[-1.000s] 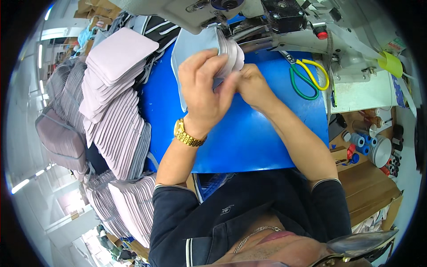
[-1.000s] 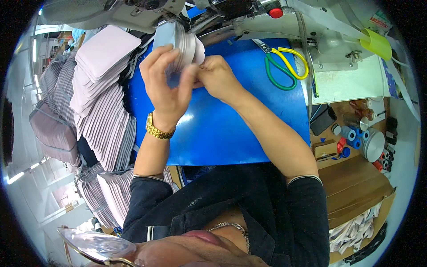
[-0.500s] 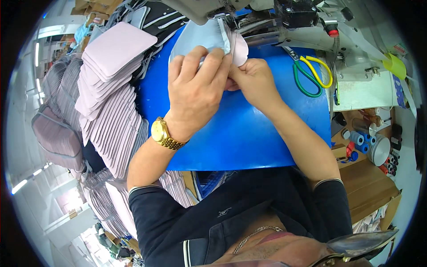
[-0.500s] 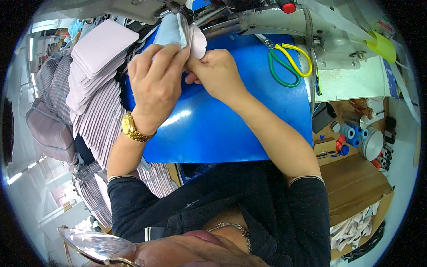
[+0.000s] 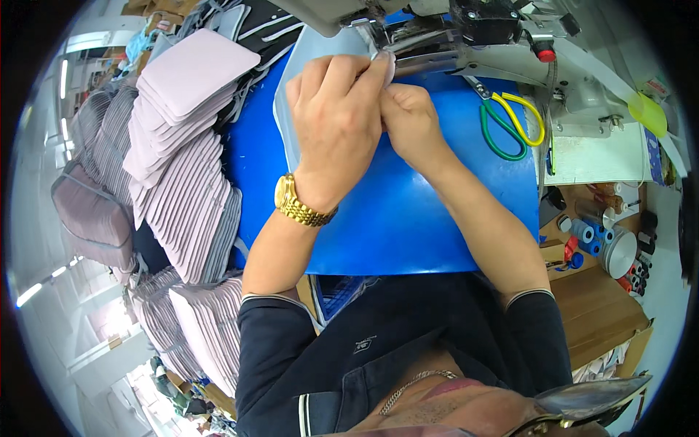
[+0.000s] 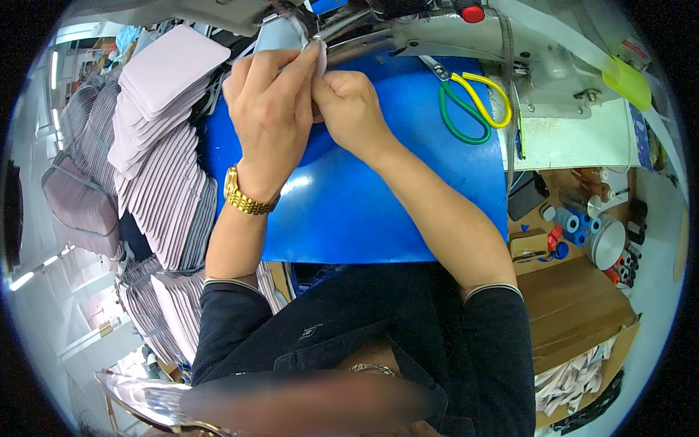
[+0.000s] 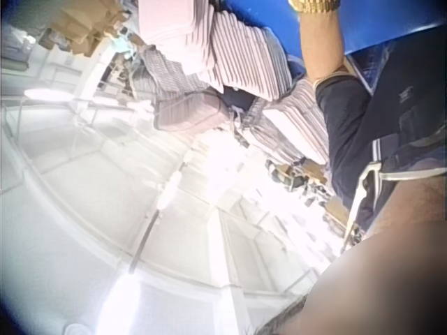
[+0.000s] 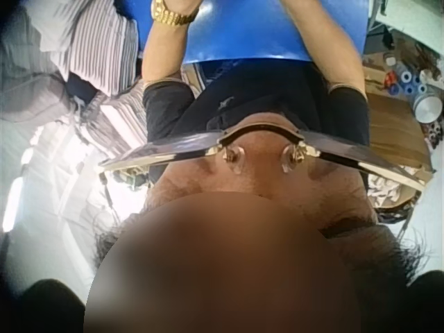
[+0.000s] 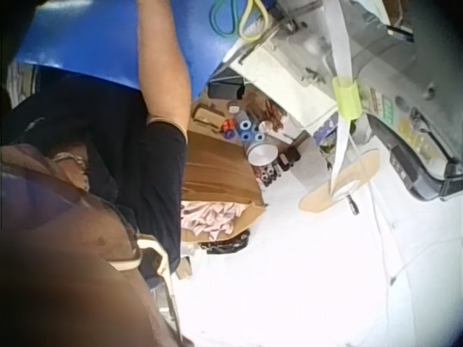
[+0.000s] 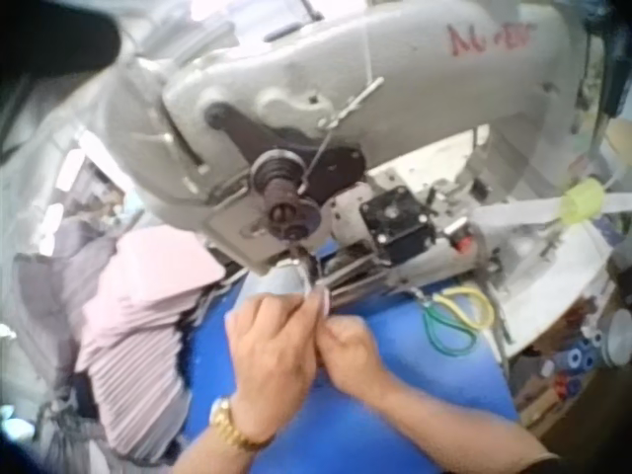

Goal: Sewing binding and components onto small leather pouches using an industrial sewing machine.

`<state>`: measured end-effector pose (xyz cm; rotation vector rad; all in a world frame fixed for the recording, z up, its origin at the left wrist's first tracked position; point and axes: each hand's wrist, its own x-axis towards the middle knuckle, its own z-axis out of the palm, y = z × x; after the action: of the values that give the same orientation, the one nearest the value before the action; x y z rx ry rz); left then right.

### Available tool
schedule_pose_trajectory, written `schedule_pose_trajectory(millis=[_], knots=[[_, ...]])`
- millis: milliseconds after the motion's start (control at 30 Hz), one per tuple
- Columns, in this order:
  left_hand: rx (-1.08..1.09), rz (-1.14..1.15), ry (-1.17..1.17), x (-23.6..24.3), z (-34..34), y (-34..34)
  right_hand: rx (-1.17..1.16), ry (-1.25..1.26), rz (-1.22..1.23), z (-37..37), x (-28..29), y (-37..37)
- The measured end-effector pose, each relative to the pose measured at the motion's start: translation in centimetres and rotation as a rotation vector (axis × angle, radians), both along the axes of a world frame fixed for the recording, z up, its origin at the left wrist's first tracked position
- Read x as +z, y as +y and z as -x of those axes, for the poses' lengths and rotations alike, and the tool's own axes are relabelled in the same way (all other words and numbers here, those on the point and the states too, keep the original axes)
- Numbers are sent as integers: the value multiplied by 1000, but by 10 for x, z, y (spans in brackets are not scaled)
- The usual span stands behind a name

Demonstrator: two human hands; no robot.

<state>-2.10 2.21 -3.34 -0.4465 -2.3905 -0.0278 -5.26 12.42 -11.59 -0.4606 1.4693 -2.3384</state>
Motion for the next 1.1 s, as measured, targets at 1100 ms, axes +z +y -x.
schedule_pose_trajectory(millis=[1100], knots=[[26,-825,-134,-5,5,16,-156,407,-471,24,56,53]])
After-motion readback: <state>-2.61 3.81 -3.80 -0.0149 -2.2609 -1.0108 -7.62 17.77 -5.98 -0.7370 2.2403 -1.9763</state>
